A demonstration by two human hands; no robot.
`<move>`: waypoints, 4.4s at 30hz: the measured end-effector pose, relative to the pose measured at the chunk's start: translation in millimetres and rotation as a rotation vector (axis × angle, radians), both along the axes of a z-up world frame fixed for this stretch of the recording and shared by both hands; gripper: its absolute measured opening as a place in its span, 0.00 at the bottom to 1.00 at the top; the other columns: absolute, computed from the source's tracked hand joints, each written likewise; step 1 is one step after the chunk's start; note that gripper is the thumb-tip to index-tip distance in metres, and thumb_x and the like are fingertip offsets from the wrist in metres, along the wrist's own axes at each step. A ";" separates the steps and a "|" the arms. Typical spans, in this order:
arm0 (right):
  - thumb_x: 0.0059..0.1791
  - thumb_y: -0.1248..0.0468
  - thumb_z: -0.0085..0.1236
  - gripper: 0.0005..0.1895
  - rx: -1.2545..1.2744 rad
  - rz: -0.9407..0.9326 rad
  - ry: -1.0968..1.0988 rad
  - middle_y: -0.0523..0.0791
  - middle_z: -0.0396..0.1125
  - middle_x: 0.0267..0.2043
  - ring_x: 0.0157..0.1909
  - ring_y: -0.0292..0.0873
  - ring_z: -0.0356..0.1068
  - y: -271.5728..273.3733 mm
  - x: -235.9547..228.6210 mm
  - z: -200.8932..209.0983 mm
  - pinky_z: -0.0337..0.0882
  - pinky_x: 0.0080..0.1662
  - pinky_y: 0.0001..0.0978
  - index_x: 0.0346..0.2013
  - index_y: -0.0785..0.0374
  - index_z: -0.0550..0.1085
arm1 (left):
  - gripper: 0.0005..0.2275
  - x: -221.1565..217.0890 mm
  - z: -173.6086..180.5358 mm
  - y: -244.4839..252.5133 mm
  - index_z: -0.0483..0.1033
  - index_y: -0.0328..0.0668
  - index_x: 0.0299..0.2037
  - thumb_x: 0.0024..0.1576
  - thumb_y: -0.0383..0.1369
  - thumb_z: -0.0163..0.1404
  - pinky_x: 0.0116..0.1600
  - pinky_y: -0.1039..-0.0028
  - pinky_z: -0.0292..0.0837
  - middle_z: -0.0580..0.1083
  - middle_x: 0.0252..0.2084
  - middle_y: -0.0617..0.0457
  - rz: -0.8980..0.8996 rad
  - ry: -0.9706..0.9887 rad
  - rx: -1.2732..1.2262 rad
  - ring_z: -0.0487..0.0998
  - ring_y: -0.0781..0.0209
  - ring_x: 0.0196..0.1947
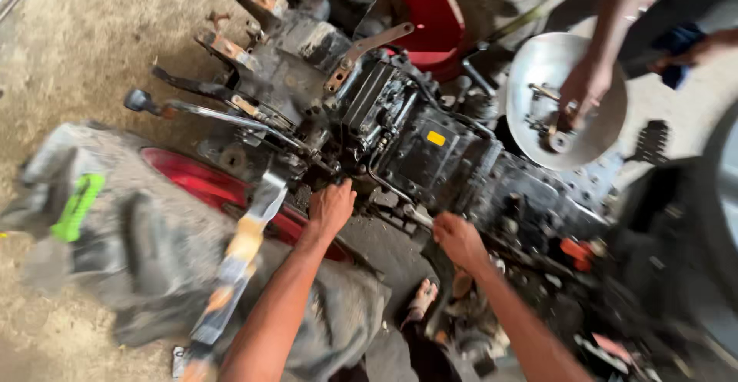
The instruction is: The person works on a tractor engine, using a wrench to tighten bolts and handling various small engine parts. They place parts into a metal bowl and continue adjusting components on the engine block.
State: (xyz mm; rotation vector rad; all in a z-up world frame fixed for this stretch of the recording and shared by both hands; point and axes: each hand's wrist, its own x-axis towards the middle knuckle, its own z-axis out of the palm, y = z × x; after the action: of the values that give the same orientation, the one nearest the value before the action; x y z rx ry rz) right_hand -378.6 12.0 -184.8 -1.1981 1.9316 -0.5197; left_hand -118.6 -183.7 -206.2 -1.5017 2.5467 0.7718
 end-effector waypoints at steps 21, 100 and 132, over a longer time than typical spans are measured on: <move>0.48 0.68 0.50 0.19 0.066 0.180 -0.160 0.41 0.72 0.51 0.32 0.34 0.75 -205.1 -23.1 -51.5 0.76 0.32 0.27 0.52 0.61 0.79 | 0.07 -45.9 -73.3 -38.2 0.77 0.38 0.43 0.60 0.26 0.46 0.39 0.55 0.81 0.80 0.35 0.38 -0.071 0.034 -0.038 0.84 0.43 0.35; 0.43 0.69 0.61 0.16 -0.786 -0.010 0.213 0.53 0.65 0.44 0.49 0.61 0.65 -202.1 45.3 -86.8 0.66 0.50 0.52 0.45 0.65 0.71 | 0.12 -53.9 -72.7 -38.8 0.73 0.32 0.50 0.60 0.29 0.43 0.41 0.53 0.79 0.76 0.45 0.34 -0.160 0.097 -0.358 0.79 0.36 0.40; 0.45 0.69 0.59 0.20 -0.718 -0.017 0.245 0.56 0.66 0.50 0.52 0.65 0.65 -202.8 62.0 -87.5 0.67 0.52 0.54 0.52 0.67 0.71 | 0.17 -59.7 -83.3 -35.1 0.82 0.34 0.43 0.46 0.35 0.52 0.59 0.49 0.70 0.78 0.49 0.39 -0.077 -0.040 -0.595 0.76 0.40 0.51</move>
State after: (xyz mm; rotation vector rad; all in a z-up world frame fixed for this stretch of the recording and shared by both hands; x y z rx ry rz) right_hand -316.6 -190.8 -272.3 -1.7509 2.0209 -1.1890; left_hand -178.3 -218.8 -289.6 -1.5032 2.9317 -0.0475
